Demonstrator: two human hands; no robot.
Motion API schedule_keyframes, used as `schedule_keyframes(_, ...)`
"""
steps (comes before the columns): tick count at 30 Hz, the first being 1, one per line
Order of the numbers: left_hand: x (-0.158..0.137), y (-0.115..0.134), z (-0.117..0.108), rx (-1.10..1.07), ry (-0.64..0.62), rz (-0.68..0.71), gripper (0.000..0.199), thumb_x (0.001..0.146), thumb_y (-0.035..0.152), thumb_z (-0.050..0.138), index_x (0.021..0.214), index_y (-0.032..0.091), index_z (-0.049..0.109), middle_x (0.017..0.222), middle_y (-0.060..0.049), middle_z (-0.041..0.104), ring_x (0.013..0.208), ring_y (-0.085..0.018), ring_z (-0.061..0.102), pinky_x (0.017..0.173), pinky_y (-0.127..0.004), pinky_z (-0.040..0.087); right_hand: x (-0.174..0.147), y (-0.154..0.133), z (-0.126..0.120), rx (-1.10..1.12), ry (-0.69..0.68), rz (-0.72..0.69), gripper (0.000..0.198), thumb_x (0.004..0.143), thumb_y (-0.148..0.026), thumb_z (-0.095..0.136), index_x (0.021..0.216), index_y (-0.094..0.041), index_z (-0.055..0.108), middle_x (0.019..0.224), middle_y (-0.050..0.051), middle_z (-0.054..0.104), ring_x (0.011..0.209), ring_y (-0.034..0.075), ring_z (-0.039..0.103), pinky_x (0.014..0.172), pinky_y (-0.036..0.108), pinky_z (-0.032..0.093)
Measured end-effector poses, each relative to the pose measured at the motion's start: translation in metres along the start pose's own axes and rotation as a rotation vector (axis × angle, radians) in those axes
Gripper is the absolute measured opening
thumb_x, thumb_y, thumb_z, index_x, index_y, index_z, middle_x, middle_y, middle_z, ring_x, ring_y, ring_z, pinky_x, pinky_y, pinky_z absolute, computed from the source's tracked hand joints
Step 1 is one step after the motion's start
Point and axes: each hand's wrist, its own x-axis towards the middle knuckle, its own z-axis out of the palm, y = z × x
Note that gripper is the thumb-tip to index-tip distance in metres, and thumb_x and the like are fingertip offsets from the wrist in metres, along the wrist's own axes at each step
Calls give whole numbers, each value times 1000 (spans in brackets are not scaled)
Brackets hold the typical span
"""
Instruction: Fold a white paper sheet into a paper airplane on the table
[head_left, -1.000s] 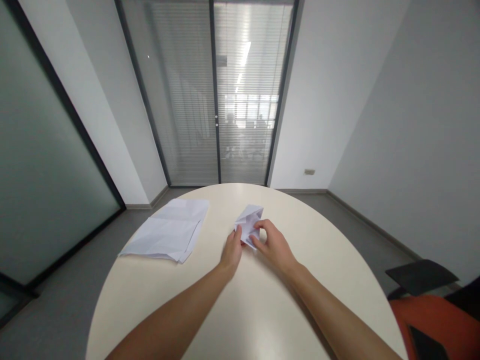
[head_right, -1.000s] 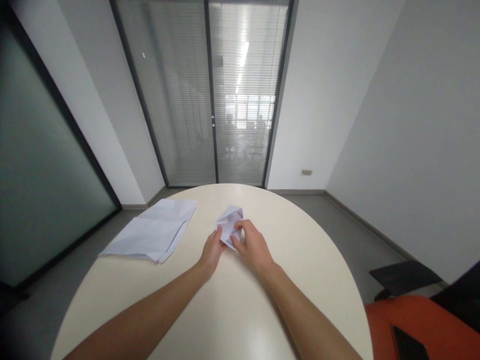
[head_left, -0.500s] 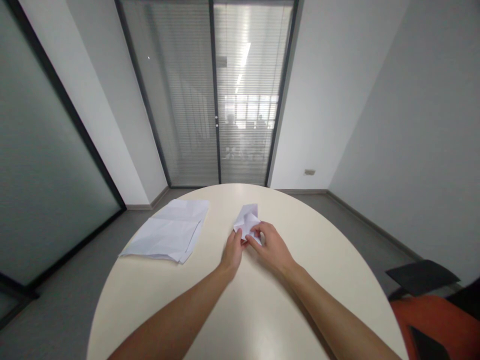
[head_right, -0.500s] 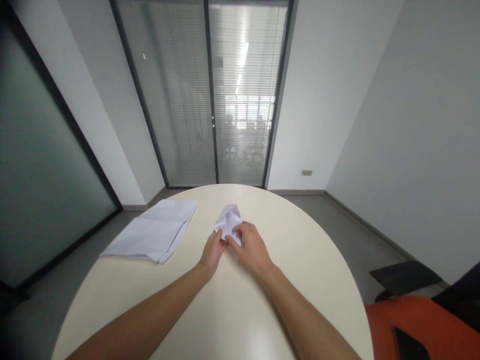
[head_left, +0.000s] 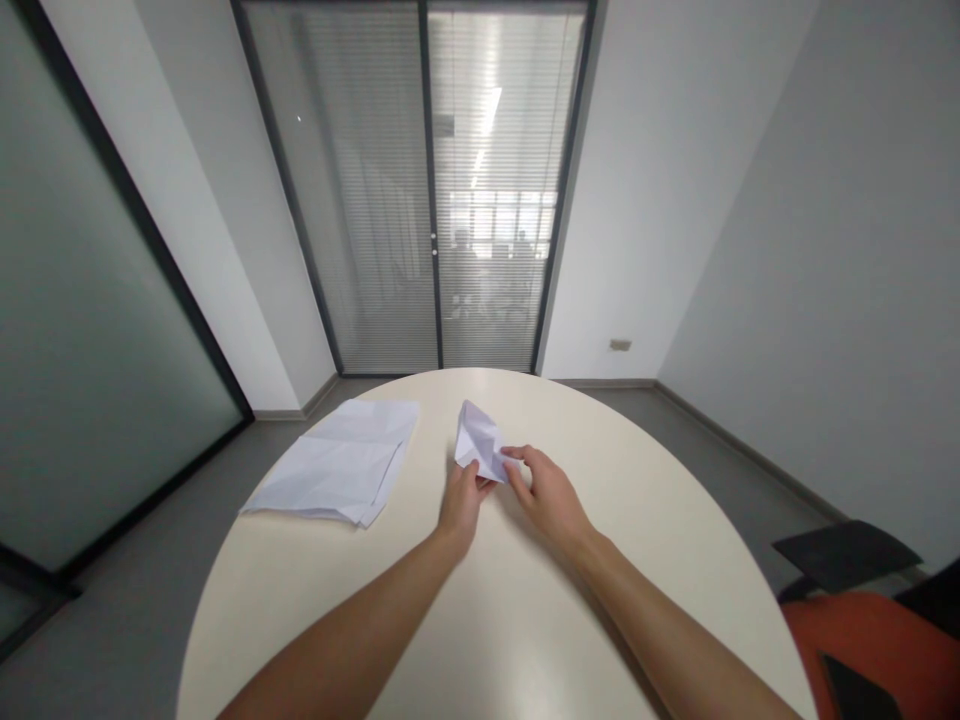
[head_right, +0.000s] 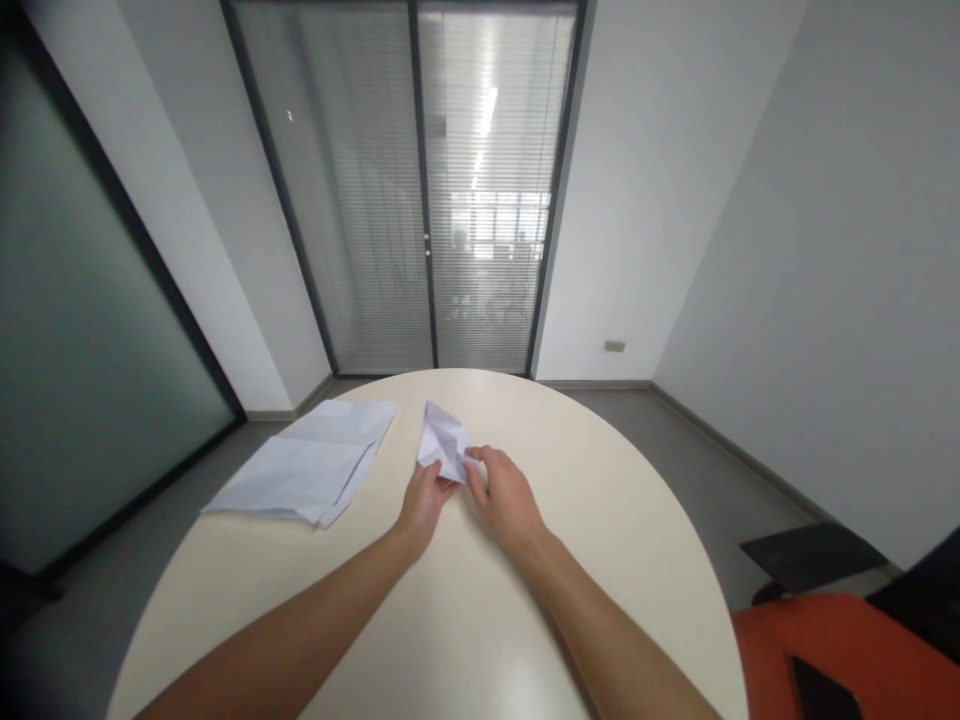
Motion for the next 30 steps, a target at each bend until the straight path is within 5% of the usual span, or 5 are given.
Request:
schedule_keyframes(4,1,3,-2,36,0,30,39,85,22,59,124,17,54,117,-13,69,103,-23,69,91,-39,56,0,-2,-3,102,52,79,23,101,-43,38,106,-25,51,112,8,71,91,21,68,80,33,49)
schedule_keyframes(10,-3,19,-2,326,95,371,97,74,12,75,153,32,20,147,-13,47,117,-22,62,94,-31,53,4,12,-8,154,263,171,28,98,-51,39,99,-24,47,65,-3,56,57,17,52,55,27,39)
schedule_keyframes(18,-3,13,-4,438,19,317,46,77,25,77,120,21,60,121,-12,67,108,-25,67,94,-34,52,11,30,-5,366,438,270,35,94,-60,42,98,-25,44,65,-6,45,56,14,45,52,24,36)
schedule_keyframes(23,4,12,-8,297,66,93,34,87,46,66,102,15,68,103,-14,74,96,-29,71,81,-39,58,14,39,-9,438,490,271,34,92,-59,47,96,-25,44,67,-6,43,59,14,46,52,23,38)
schedule_keyframes(30,5,15,-8,218,117,93,38,87,47,67,111,17,67,115,-15,71,104,-28,69,81,-37,59,12,41,-1,639,187,432,48,82,-63,61,105,-22,54,98,7,66,86,22,64,67,33,57)
